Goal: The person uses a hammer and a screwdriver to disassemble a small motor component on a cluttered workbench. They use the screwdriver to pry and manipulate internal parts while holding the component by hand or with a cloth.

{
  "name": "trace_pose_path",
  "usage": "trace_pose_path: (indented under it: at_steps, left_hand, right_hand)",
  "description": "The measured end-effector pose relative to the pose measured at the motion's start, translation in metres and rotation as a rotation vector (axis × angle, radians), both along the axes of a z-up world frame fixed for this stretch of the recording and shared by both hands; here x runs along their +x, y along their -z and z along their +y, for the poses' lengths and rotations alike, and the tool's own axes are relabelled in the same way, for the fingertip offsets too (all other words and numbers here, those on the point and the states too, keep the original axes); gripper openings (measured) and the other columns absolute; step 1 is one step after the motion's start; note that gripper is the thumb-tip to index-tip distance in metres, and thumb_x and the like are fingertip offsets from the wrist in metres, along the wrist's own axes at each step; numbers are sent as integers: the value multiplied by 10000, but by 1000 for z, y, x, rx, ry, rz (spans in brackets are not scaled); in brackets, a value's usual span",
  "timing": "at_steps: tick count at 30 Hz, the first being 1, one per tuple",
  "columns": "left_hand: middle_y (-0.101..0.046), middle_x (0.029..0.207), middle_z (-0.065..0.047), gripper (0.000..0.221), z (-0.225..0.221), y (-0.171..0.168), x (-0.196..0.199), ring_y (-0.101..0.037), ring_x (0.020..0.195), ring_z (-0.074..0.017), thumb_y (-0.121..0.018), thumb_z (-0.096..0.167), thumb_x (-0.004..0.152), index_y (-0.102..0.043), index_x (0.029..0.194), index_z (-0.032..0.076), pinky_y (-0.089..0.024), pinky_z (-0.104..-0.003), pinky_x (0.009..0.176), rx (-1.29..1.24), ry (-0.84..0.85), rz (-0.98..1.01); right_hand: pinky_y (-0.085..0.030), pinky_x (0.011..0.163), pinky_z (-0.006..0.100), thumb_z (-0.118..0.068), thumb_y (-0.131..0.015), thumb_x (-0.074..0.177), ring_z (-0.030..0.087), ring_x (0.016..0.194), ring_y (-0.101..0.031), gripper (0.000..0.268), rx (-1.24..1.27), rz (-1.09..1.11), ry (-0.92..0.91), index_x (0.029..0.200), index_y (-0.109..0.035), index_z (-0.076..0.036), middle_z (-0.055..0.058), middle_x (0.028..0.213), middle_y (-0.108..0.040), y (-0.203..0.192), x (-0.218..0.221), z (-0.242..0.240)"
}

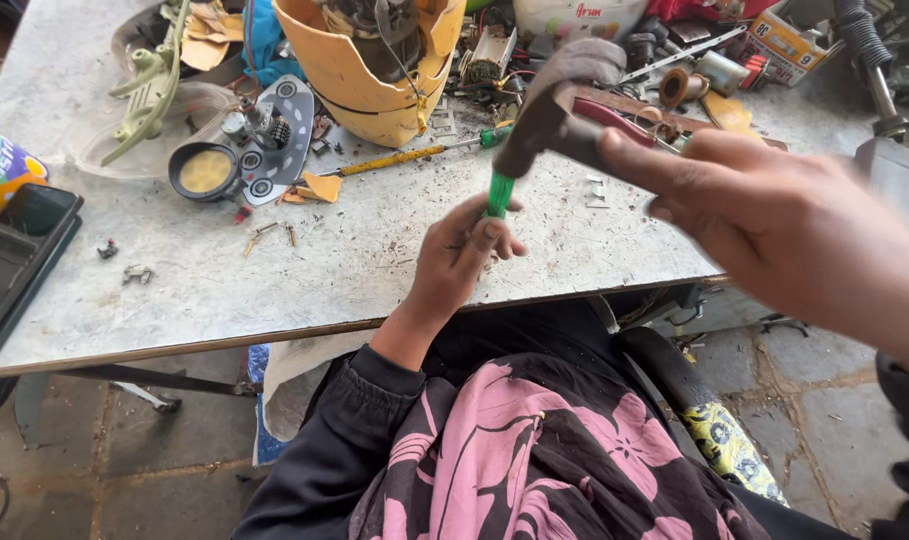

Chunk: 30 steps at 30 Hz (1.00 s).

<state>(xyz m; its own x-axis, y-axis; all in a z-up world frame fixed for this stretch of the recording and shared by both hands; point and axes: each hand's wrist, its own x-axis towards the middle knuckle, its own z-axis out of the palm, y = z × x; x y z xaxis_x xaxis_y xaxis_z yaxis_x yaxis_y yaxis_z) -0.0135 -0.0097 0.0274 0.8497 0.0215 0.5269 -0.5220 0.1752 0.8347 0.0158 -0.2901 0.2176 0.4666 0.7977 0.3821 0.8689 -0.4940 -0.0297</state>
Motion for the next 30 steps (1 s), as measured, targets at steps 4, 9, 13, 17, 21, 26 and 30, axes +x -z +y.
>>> trace_pose_path:
  at_steps: [4, 9, 13, 17, 21, 26, 30]
  left_hand:
    - [-705, 1003, -42, 375, -2, 0, -1, -683, 848, -114, -576, 278, 1097, -606, 1337, -7, -601, -299, 815, 134, -75, -53]
    - [-673, 970, -44, 340, -3, -1, -4, -691, 866, -114, -570, 269, 1106, -607, 1312, 2, -619, -313, 846, 103, -82, -41]
    - [-632, 862, -18, 330, -2, -3, -4, -687, 862, -104, -560, 267, 1119, -623, 1314, 8, -631, -314, 870, 115, -69, -31]
    - [-629, 875, -21, 328, -2, -3, -1, -669, 858, -101, -557, 264, 1125, -619, 1321, 8, -638, -320, 883, 104, -68, -56]
    - [-643, 839, -27, 310, 0, -1, -2, -723, 877, -123, -557, 250, 1123, -642, 1296, 6, -604, -311, 831, 148, -88, 14]
    - [-723, 1015, -70, 327, -2, -8, -1, -723, 873, -127, -558, 255, 1101, -626, 1301, 5, -606, -295, 806, 185, -118, -44]
    - [-697, 994, -67, 319, -4, -3, -3, -704, 894, -120, -560, 264, 1130, -626, 1312, 10, -614, -294, 874, 125, -83, -48]
  right_hand:
    - [-558, 661, 331, -41, -556, 1046, 243, 794, -668, 340, -1, 24, 18, 1383, -588, -6, 143, 1027, -677, 8, -3, 5]
    - [-554, 663, 336, -48, -567, 1041, 246, 792, -665, 352, 2, 38, -5, 1391, -586, -17, 145, 1021, -676, 5, -5, 11]
    - [-552, 665, 340, -54, -575, 1037, 248, 790, -663, 362, 56, 30, -27, 1398, -583, -25, 146, 1017, -675, -5, -7, 3]
    - [-549, 667, 344, -60, -583, 1034, 250, 788, -661, 372, 95, 48, -9, 1405, -581, -33, 148, 1012, -674, -6, -6, -7]
    - [-546, 669, 347, -65, -591, 1030, 252, 786, -659, 383, 56, 77, 18, 1412, -579, -42, 149, 1008, -674, 6, -1, -1]
    - [-542, 671, 352, -73, -601, 1025, 255, 784, -657, 397, 64, 68, 5, 1420, -576, -52, 151, 1002, -673, 2, 7, 8]
    - [-539, 673, 356, -79, -609, 1021, 257, 782, -655, 408, 80, 107, 10, 1427, -574, -61, 153, 998, -672, 6, -1, 2]
